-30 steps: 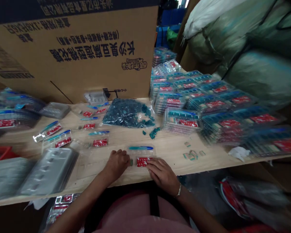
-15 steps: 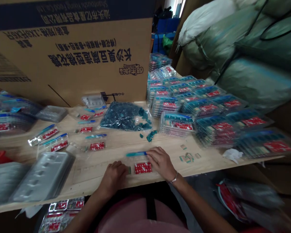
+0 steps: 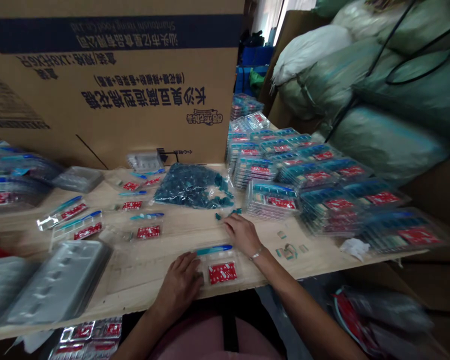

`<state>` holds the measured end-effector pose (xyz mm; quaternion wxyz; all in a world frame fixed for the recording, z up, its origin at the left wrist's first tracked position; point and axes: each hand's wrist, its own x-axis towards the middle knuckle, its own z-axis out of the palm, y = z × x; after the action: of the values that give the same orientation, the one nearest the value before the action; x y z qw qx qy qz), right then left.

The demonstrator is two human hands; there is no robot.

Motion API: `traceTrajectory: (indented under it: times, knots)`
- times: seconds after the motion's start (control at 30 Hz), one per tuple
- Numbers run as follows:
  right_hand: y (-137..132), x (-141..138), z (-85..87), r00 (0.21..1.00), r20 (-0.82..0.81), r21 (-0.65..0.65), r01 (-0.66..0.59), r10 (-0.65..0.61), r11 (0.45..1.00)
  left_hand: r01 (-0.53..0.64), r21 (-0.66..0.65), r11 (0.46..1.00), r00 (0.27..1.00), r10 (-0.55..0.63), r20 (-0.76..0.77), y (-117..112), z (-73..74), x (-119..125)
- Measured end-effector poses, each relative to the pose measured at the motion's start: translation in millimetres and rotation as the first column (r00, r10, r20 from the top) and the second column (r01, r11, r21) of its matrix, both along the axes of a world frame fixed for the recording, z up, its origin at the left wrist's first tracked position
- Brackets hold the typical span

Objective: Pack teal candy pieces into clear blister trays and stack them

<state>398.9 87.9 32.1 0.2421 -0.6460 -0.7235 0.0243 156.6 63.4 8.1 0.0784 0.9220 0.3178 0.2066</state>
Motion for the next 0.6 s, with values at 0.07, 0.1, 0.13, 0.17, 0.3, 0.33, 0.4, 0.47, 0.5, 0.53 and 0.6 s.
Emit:
traceTrajectory:
  times: [0.07, 0.1, 0.13, 0.17, 0.3, 0.33, 0.4, 0.47, 0.5, 0.53, 0.6]
  knots:
    - [21, -10, 2.7, 0.991, 0.132, -0.050, 0.006, 0.000, 0.999, 0.007, 0.000, 1.000, 1.000, -0.007, 0.031, 0, 1.6, -2]
    - [28, -14, 3.2, 0.985, 0.170, -0.067, 0.006, 0.005, 0.998, 0.000, 0.005, 1.000, 0.999, -0.001, 0.046, 0, 2.8, -3]
    - [32, -17, 3.1, 0.982, 0.188, -0.076, 0.006, 0.008, 0.997, -0.010, 0.013, 1.000, 0.998, 0.010, 0.062, 0, 4.4, -4]
    - [33, -17, 2.3, 0.982, 0.191, -0.079, 0.007, 0.008, 0.997, -0.022, 0.023, 0.999, 0.997, 0.021, 0.080, -1, 6.1, -6]
    - [3, -1, -7.7, 0.990, 0.130, 0.014, 0.048, -0.049, 0.999, -0.046, 0.005, 0.999, 0.994, 0.045, 0.097, -5, 13.3, -8]
    - [-8, 5, -11.3, 0.994, 0.099, 0.055, 0.050, -0.056, 0.997, -0.032, -0.012, 0.999, 0.997, 0.033, 0.076, -6, 14.6, -7]
    - [-29, 15, -18.8, 0.999, 0.048, 0.098, -0.006, 0.001, 0.995, -0.004, -0.039, 0.999, 1.000, 0.005, 0.022, -7, 16.0, -7]
    - [-45, 19, -25.0, 0.999, -0.003, 0.116, -0.040, 0.040, 0.993, -0.025, -0.035, 0.999, 1.000, 0.024, -0.010, -6, 15.8, -13]
    - [-53, 19, -27.5, 0.998, -0.037, 0.118, -0.045, 0.050, 0.992, -0.080, -0.021, 0.997, 0.997, 0.080, -0.018, -6, 15.1, -21]
    - [-59, 18, -29.5, 0.996, -0.073, 0.132, -0.043, 0.053, 0.990, -0.164, 0.000, 0.986, 0.986, 0.164, -0.026, -6, 14.1, -31]
    - [-69, 17, -32.6, 0.990, -0.129, 0.152, -0.033, 0.052, 0.988, -0.351, 0.057, 0.935, 0.935, 0.353, -0.041, -8, 11.5, -56]
